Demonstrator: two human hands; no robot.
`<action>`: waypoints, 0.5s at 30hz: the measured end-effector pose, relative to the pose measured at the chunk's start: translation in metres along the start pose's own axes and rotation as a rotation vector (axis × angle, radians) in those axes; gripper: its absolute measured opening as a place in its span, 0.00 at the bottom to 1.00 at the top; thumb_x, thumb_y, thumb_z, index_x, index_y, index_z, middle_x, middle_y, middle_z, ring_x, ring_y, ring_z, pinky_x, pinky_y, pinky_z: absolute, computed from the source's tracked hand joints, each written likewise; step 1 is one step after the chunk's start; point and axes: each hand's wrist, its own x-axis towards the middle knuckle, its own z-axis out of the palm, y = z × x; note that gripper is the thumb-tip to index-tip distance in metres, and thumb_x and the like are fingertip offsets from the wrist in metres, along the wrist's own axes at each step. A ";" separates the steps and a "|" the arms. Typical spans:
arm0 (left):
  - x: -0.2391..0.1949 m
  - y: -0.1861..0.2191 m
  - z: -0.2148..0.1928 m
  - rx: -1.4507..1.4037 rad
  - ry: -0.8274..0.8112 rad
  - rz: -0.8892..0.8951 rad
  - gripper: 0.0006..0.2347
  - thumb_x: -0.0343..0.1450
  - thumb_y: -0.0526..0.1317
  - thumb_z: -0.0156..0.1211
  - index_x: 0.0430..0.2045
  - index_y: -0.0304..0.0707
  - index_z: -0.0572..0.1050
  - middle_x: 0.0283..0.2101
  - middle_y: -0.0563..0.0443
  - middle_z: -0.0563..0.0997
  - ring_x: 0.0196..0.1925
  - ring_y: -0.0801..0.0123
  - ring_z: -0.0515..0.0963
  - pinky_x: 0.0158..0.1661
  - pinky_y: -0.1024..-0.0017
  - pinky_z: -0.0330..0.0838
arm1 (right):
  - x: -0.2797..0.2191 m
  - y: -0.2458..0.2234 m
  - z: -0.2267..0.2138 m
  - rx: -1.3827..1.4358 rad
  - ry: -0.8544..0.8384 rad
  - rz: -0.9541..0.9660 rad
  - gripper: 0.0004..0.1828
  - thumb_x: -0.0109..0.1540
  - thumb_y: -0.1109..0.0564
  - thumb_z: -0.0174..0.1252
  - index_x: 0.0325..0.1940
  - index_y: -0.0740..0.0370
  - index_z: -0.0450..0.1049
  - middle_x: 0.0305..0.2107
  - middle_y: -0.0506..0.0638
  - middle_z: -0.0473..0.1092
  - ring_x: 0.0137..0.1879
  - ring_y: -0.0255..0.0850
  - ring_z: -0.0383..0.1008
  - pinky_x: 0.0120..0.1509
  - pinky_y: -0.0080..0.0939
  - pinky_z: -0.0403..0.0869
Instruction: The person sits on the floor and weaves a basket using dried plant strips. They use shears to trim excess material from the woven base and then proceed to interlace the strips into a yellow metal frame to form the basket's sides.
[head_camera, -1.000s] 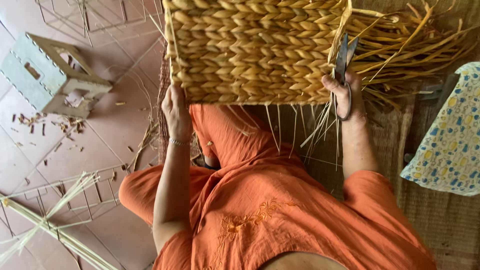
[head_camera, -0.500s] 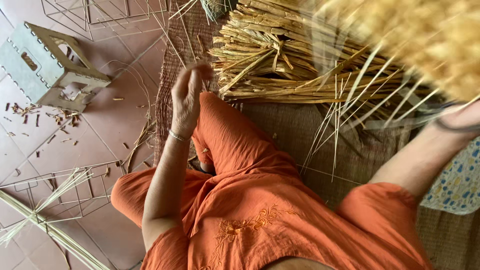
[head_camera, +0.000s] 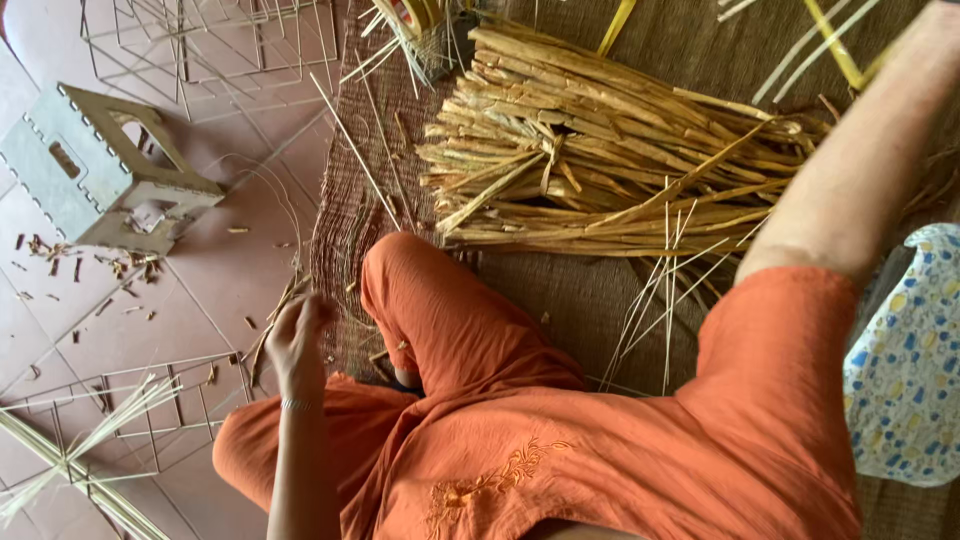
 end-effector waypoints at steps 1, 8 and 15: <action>-0.006 -0.006 -0.011 -0.017 0.053 -0.026 0.10 0.77 0.37 0.58 0.46 0.28 0.79 0.41 0.46 0.83 0.41 0.69 0.83 0.47 0.71 0.81 | 0.013 0.014 0.007 -0.008 0.004 0.007 0.09 0.67 0.54 0.63 0.43 0.60 0.72 0.34 0.48 0.73 0.39 0.38 0.75 0.42 0.35 0.75; -0.025 -0.057 -0.042 -0.098 0.119 -0.111 0.10 0.78 0.37 0.56 0.47 0.27 0.78 0.40 0.46 0.83 0.39 0.68 0.82 0.44 0.71 0.79 | 0.040 0.044 0.032 -0.056 0.014 0.019 0.10 0.69 0.53 0.62 0.46 0.62 0.71 0.34 0.48 0.74 0.37 0.37 0.77 0.38 0.33 0.76; -0.019 -0.064 -0.031 -0.048 0.059 -0.087 0.10 0.79 0.36 0.55 0.47 0.26 0.78 0.39 0.46 0.83 0.40 0.69 0.83 0.46 0.71 0.80 | 0.004 0.026 0.025 -0.150 0.023 -0.052 0.12 0.71 0.52 0.60 0.48 0.64 0.71 0.33 0.49 0.76 0.35 0.36 0.79 0.34 0.31 0.77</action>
